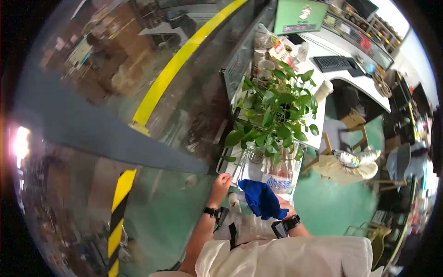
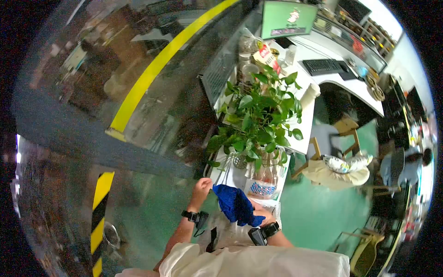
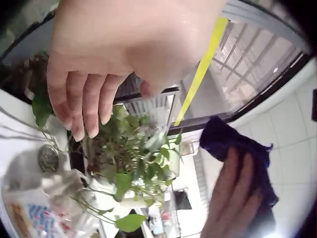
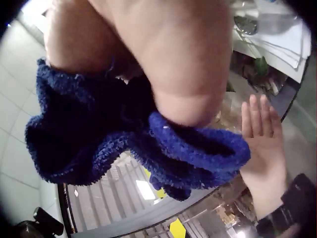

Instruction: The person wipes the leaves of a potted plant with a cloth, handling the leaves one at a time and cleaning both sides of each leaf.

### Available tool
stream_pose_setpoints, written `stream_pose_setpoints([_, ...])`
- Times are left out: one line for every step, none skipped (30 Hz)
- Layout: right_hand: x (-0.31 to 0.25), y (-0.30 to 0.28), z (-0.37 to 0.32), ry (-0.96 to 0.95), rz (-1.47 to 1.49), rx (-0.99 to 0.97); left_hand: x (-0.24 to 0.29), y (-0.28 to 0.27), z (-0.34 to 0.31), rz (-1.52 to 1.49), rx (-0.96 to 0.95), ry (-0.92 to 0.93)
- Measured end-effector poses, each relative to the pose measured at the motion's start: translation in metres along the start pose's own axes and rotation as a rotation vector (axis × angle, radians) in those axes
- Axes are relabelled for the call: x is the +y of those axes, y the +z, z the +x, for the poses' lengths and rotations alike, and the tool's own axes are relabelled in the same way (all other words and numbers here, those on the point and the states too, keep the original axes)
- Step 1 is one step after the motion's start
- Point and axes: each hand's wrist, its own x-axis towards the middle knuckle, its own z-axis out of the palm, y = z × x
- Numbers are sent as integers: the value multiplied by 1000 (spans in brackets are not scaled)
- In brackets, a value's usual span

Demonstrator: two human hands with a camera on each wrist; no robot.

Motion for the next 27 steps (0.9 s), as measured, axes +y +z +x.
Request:
stream_pose_setpoints([7,6,-1,7,8,32,-9,-5,9,83,-17,66])
stream_pose_setpoints([15,11,-2,12,17,63,-14,-7,21,186,-45,66])
stream_pose_setpoints([21,16,-4,19,25,93,-15,-4,33,287,-71,70])
stream_pose_setpoints([24,24,-4,-8,45,108,-16,-1,43,387,-95,78])
stream_pose_setpoints([26,32,-4,-36,64,122,-16,1,51,493,-102,186])
stream_pose_setpoints([28,36,-4,-62,82,136,-16,4,59,566,-110,257])
stream_pose_setpoints([31,34,-6,-68,93,135,-16,9,67,634,-116,331])
stream_pose_setpoints([35,34,-9,-103,99,167,-16,15,75,699,-120,408])
stream_pose_setpoints([38,38,-12,-135,108,199,-9,18,76,776,-190,349])
stream_pose_setpoints([38,40,-15,-168,110,228,-16,25,84,812,-250,352])
stream_pose_setpoints([37,42,-18,-189,103,257,-24,32,92,849,-307,352])
stream_pose_setpoints([39,40,-22,-203,116,286,-27,36,98,886,-362,350])
stream_pose_setpoints([42,36,-28,-214,126,312,-30,40,103,936,-380,412])
stream_pose_setpoints([44,33,-33,-221,137,336,-34,45,107,951,-389,366])
stream_pose_setpoints([44,32,-36,-248,137,363,-47,49,111,969,-395,317])
stream_pose_setpoints([45,31,-39,-273,140,387,-52,52,112,988,-399,266])
stream_pose_setpoints([46,30,-42,-297,143,408,-57,53,111,949,-322,373])
stream_pose_setpoints([49,27,-45,-311,161,416,-56,53,110,918,-305,327])
stream_pose_setpoints([53,21,-49,-325,177,421,-54,52,108,885,-285,282])
stream_pose_setpoints([54,16,-53,-336,191,427,-53,53,105,849,-264,235])
stream_pose_setpoints([55,12,-57,-337,181,434,-50,54,102,797,-230,238])
stream_pose_setpoints([54,8,-60,-337,172,436,-48,54,98,757,-235,211])
stream_pose_setpoints([55,4,-62,-336,165,434,-45,52,94,719,-237,184])
stream_pose_setpoints([53,0,-64,-334,155,417,-40,50,89,683,-238,156])
stream_pose_setpoints([51,-4,-67,-331,144,401,-36,49,83,647,-217,164])
stream_pose_setpoints([49,-10,-70,-330,132,385,-31,47,76,577,-230,147])
stream_pose_setpoints([46,-14,-71,-340,136,374,-22,45,68,507,-242,131])
